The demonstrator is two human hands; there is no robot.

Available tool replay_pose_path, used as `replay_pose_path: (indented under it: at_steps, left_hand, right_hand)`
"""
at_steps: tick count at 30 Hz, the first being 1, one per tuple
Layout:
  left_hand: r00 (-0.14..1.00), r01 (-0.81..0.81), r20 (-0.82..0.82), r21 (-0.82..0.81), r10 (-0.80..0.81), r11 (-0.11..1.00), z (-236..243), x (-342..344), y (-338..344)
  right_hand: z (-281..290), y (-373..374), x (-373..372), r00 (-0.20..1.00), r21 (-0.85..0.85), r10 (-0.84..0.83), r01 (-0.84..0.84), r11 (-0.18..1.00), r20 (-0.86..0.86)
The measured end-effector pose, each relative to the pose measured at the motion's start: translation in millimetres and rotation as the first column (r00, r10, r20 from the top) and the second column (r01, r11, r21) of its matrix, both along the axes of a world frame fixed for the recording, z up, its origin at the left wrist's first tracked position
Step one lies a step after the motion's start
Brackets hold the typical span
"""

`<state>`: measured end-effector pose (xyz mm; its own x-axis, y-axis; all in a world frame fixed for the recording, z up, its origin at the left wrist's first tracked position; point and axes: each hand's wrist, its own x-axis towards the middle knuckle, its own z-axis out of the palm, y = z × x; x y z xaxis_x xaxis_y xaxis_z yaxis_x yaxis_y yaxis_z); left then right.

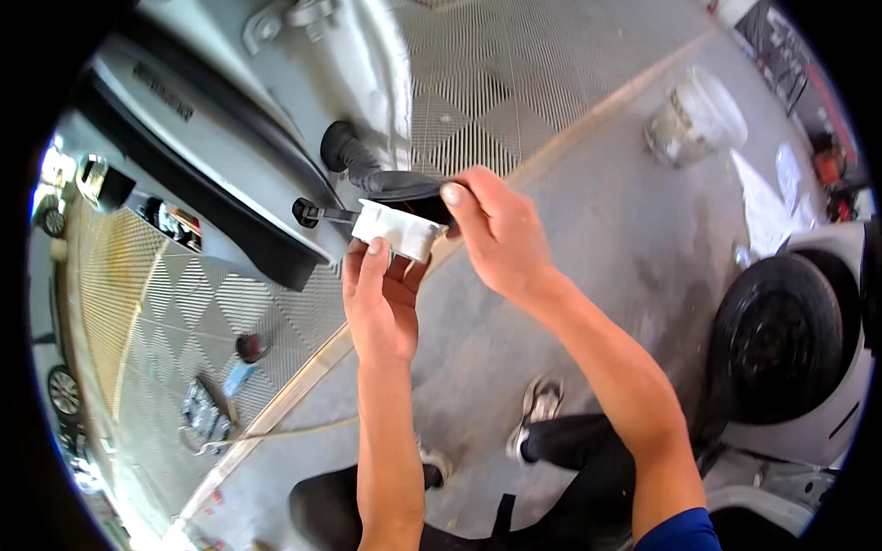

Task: The person unplugs a wiring harness connector from the car door frame, manipulates the rubber protective boot, and then reconnects the harness to the internal components of the door frame.

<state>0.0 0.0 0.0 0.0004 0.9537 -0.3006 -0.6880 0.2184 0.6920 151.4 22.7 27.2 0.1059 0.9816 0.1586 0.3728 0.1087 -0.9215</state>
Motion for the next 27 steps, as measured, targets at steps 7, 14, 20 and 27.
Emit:
replay_pose_path:
  at_steps: [7, 14, 20, 27]
  left_hand:
    - [0.917, -0.136, 0.387, 0.073, 0.098, 0.988, -14, 26, -2]
    - [0.971, -0.068, 0.236, 0.109, 0.041, 0.992, -6, 23, -16]
    - [0.907, -0.165, -0.316, 0.337, 0.276, 0.927, -43, 47, -12]
    - [0.608, -0.108, -0.649, 0.504, 0.459, 0.857, -76, 69, -25]
  right_hand:
    - [-28, 1, -2, 0.870, 0.453, -0.072, -0.182, 0.873, 0.489]
    - [-27, 0, 16, 0.567, 0.497, -0.199, -0.438, 0.749, 0.799]
    - [-30, -8, 20, 0.431, 0.298, -0.134, -0.341, 0.891, 0.892]
    - [-21, -4, 42, 0.817, -0.092, 0.150, -0.119, 0.989, 0.557]
